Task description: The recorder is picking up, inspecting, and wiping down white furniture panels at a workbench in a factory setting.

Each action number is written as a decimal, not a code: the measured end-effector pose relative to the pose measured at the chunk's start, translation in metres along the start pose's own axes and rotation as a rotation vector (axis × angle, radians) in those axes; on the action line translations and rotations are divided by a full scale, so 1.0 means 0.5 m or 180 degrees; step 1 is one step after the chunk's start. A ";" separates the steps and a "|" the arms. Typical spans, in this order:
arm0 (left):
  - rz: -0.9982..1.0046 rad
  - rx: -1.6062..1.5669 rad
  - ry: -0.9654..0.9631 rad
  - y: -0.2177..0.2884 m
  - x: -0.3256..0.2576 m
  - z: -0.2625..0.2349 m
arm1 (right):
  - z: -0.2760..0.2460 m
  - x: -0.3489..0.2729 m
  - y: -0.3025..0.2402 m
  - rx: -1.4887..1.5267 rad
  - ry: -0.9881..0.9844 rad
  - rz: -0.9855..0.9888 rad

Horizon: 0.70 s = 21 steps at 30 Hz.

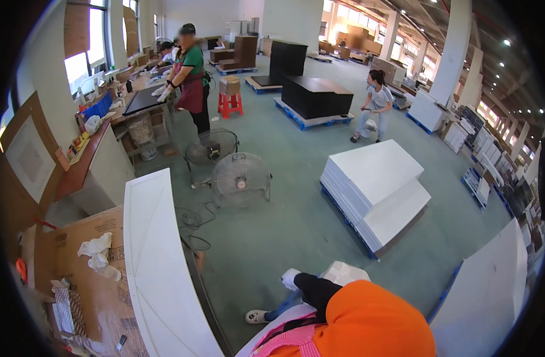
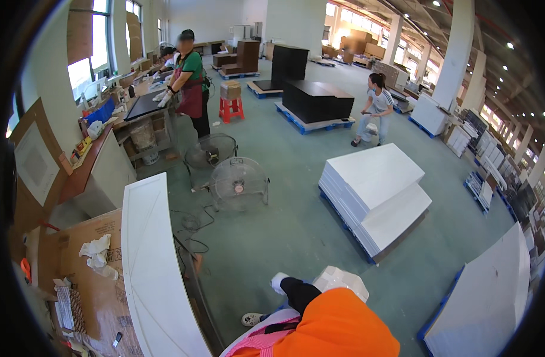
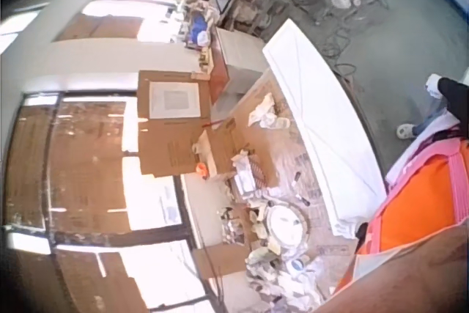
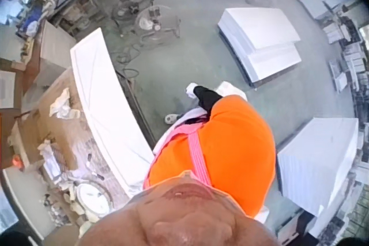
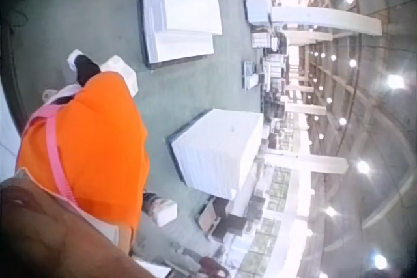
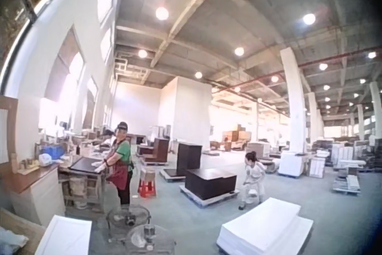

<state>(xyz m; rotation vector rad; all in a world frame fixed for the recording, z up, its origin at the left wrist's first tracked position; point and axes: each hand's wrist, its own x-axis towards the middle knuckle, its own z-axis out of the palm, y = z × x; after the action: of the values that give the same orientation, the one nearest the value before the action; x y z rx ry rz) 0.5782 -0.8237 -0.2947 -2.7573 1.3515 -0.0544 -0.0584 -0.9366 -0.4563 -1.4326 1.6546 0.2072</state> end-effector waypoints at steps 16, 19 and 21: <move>-0.0169 -0.0200 0.0619 -0.086 -0.071 0.028 | 0.020 -0.137 -0.338 -0.0952 -0.0156 -0.0919; -0.0135 -0.0008 0.0557 -0.100 -0.067 0.047 | 0.019 -0.140 -0.344 -0.1168 -0.0338 -0.0906; -0.0119 0.0003 0.0556 -0.105 -0.064 0.060 | 0.013 -0.141 -0.336 -0.1188 -0.0265 -0.0866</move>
<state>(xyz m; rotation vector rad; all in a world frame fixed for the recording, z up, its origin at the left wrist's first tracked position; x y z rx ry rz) 0.6016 -0.7648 -0.3207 -2.8342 1.3358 -0.3049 0.0822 -0.9354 -0.3403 -1.8839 1.3822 0.4312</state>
